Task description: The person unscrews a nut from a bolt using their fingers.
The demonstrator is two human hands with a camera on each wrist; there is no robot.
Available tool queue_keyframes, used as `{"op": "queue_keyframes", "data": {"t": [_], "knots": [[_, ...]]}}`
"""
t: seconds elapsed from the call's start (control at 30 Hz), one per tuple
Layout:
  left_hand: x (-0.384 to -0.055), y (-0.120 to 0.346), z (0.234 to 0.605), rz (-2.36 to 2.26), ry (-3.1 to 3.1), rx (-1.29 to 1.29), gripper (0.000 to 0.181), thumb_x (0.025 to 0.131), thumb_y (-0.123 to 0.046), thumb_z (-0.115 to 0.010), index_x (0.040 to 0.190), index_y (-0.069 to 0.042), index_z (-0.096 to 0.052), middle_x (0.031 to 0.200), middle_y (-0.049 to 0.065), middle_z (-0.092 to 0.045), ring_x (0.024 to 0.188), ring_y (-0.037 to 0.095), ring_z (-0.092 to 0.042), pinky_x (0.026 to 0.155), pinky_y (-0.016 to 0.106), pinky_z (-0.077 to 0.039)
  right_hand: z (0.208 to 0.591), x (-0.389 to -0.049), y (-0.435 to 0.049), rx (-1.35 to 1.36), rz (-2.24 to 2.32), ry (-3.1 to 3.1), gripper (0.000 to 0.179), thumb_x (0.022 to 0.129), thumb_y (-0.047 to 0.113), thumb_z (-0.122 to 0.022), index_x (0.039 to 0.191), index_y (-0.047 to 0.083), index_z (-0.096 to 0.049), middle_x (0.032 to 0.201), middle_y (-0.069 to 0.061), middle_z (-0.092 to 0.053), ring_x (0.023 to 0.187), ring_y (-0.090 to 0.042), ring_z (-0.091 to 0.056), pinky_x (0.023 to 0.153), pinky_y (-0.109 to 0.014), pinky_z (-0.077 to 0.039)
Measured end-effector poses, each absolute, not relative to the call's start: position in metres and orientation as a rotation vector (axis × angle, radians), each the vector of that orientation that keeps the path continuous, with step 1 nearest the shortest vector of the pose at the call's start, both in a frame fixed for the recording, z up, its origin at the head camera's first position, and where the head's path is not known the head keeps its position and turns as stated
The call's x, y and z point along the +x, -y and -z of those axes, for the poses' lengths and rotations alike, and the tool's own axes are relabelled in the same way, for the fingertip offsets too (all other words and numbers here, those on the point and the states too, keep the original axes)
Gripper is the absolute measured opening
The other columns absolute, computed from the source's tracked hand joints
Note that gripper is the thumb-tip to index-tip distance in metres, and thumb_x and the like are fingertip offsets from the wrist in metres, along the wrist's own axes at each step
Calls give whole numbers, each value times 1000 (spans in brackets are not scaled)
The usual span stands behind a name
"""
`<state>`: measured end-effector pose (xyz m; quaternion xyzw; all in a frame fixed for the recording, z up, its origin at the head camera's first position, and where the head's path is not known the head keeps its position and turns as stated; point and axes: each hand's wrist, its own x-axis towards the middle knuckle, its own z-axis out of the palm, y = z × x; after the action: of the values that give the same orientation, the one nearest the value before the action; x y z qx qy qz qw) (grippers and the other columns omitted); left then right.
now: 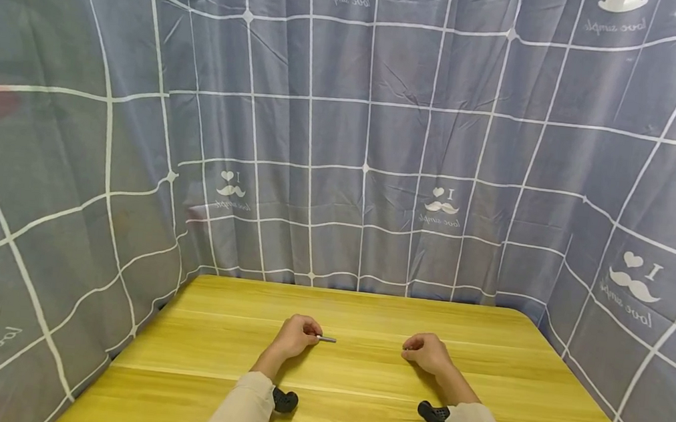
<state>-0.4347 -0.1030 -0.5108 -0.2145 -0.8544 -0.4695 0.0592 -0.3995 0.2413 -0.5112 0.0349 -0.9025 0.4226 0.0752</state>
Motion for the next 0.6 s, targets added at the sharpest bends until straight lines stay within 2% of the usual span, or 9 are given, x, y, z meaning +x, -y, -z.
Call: {"op": "queue_keyframes", "data": {"t": [0.3,0.47,0.6], "knots": [[-436,107,506,1492,2610,-677,13,86,10,-78,98,6,-73,85,7,-68,78,15,-59,70,31,-50,511,-399,-242,113,-1264,2701,10,87,6,-83,95,5,-77,91,-2,-65,88,-22,-58,81,-42,-47],[-436,106,504,1584,2618,-690,35,88,-2,-81,119,9,-67,106,18,-70,95,27,-65,84,42,-54,510,-398,-243,135,-1316,2684,25,87,9,-84,109,1,-74,109,-12,-68,103,-33,-63,88,-50,-51],[-435,104,499,1542,2626,-708,51,92,-11,-80,136,4,-58,128,28,-61,110,40,-63,91,53,-53,502,-396,-242,171,-1310,2683,34,91,12,-81,122,0,-70,122,-18,-65,112,-40,-62,88,-53,-53]]}}
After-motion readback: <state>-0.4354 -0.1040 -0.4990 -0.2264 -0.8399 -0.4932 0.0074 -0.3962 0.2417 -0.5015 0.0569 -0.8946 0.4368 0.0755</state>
